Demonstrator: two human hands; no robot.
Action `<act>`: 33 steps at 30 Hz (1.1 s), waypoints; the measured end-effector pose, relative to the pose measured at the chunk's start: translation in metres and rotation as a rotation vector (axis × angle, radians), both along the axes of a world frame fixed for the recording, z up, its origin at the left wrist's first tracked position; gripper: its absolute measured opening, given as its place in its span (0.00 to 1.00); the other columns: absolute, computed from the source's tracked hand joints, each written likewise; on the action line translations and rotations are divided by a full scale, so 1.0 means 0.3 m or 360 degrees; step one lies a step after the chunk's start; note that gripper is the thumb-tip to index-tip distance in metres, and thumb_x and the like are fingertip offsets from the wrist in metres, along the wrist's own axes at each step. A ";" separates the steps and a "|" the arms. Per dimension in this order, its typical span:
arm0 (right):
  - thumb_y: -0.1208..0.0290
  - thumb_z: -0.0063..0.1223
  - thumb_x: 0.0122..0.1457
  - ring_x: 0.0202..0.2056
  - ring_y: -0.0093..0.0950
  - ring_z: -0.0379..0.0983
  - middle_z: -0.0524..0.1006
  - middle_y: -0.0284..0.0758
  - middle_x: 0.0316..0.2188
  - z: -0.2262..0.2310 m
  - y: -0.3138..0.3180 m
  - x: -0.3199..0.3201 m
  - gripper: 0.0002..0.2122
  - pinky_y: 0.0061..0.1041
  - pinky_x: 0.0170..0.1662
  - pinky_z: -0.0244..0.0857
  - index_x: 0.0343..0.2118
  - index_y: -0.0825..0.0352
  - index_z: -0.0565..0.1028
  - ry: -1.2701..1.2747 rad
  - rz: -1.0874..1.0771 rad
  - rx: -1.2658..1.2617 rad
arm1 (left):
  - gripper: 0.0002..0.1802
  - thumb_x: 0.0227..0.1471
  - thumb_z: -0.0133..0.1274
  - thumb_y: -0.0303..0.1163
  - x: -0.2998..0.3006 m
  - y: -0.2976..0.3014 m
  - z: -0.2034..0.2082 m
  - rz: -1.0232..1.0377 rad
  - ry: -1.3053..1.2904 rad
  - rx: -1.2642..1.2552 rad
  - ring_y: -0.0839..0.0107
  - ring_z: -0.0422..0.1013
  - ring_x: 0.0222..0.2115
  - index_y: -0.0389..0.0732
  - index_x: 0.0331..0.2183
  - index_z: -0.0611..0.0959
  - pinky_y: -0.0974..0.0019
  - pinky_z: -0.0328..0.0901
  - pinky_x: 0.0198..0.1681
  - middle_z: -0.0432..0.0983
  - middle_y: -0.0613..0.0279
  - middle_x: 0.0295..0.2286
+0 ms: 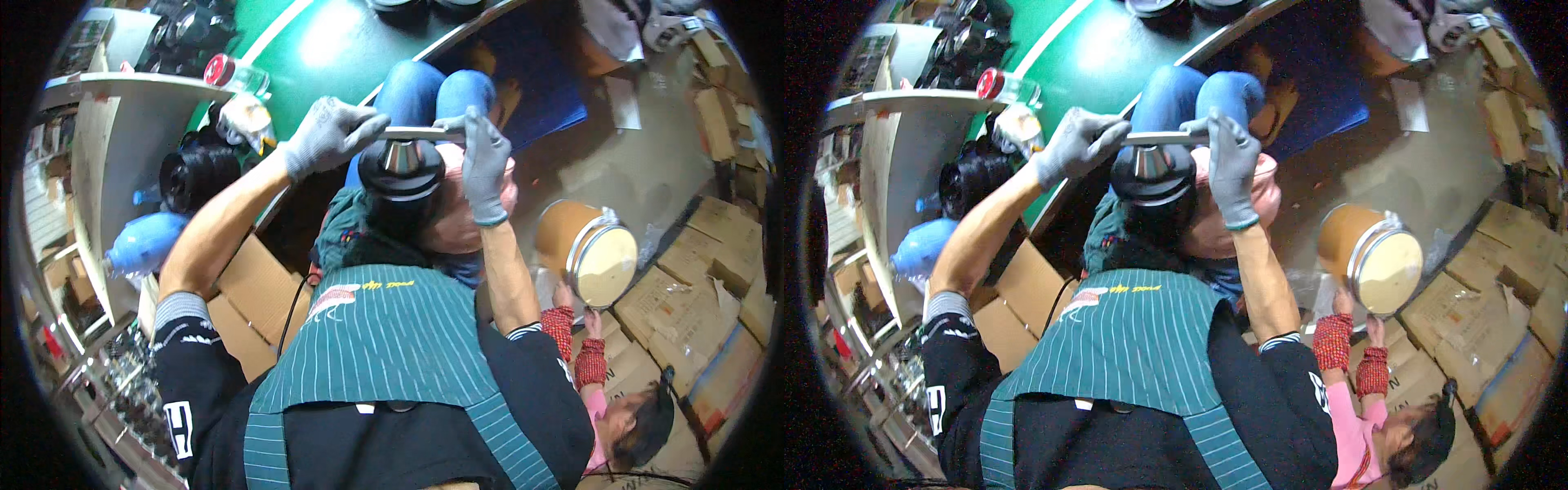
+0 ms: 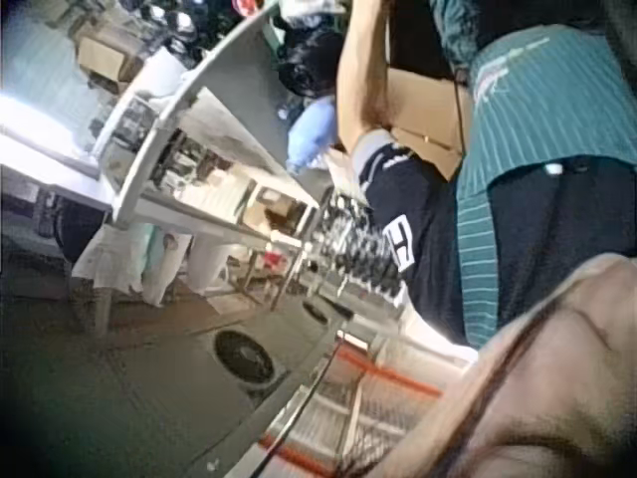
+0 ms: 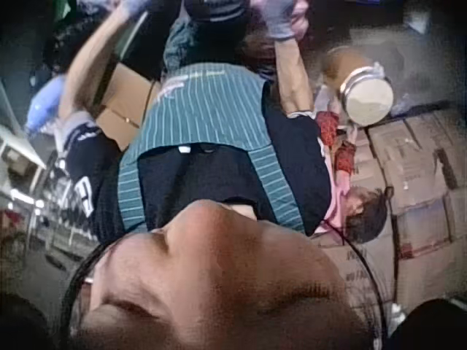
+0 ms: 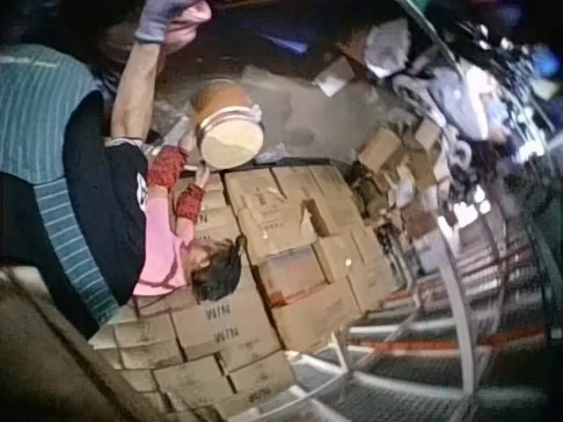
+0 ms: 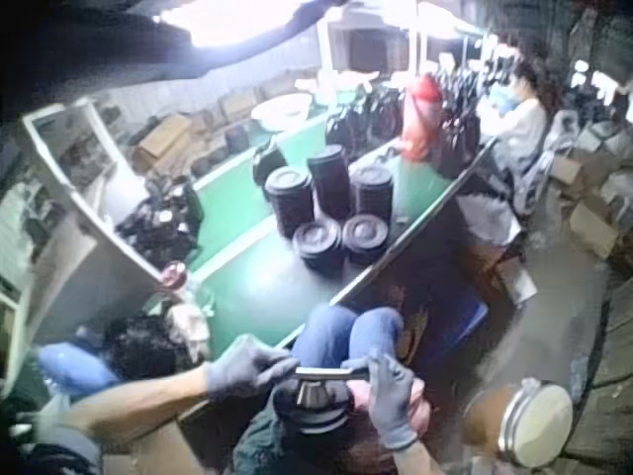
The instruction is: The person assembles black kettles by inserting a metal rod into the base and securing a lid. They handle each kettle one at a time, place the assembled units on the table, and occasionally reach into a cardboard box to retrieve parts.
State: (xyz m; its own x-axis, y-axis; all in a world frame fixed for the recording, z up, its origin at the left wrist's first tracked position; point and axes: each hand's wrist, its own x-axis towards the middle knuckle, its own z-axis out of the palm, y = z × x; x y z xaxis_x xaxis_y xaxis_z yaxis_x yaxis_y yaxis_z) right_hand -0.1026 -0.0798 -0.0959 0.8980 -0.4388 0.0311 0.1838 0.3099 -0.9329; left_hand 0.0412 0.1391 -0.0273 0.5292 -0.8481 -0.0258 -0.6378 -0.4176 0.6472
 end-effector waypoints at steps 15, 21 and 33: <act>0.55 0.78 0.46 0.68 0.51 0.62 0.65 0.54 0.66 0.105 0.088 -0.105 0.46 0.44 0.71 0.57 0.68 0.65 0.66 0.0592 0.0429 -0.1312 | 0.23 0.66 0.54 0.51 0.131 0.274 -0.400 0.1559 0.0136 0.0241 0.59 0.81 0.24 0.38 0.39 0.86 0.57 0.75 0.30 0.83 0.50 0.27; 0.60 0.79 0.44 0.56 0.42 0.74 0.76 0.43 0.52 0.117 0.108 -0.097 0.35 0.38 0.62 0.67 0.56 0.67 0.76 0.0303 0.0329 -0.1299 | 0.11 0.67 0.44 0.28 0.230 0.390 -0.545 0.0555 -0.0732 0.0614 0.45 0.78 0.39 0.44 0.47 0.79 0.45 0.73 0.38 0.79 0.46 0.37; 0.68 0.77 0.53 0.52 0.28 0.78 0.82 0.36 0.50 0.174 -0.193 -0.065 0.30 0.27 0.60 0.71 0.58 0.69 0.75 0.0106 -0.0374 0.0166 | 0.39 0.65 0.58 0.45 -0.189 0.188 -0.176 0.0259 -0.1021 -0.0526 0.36 0.64 0.64 0.41 0.69 0.65 0.36 0.58 0.67 0.68 0.43 0.64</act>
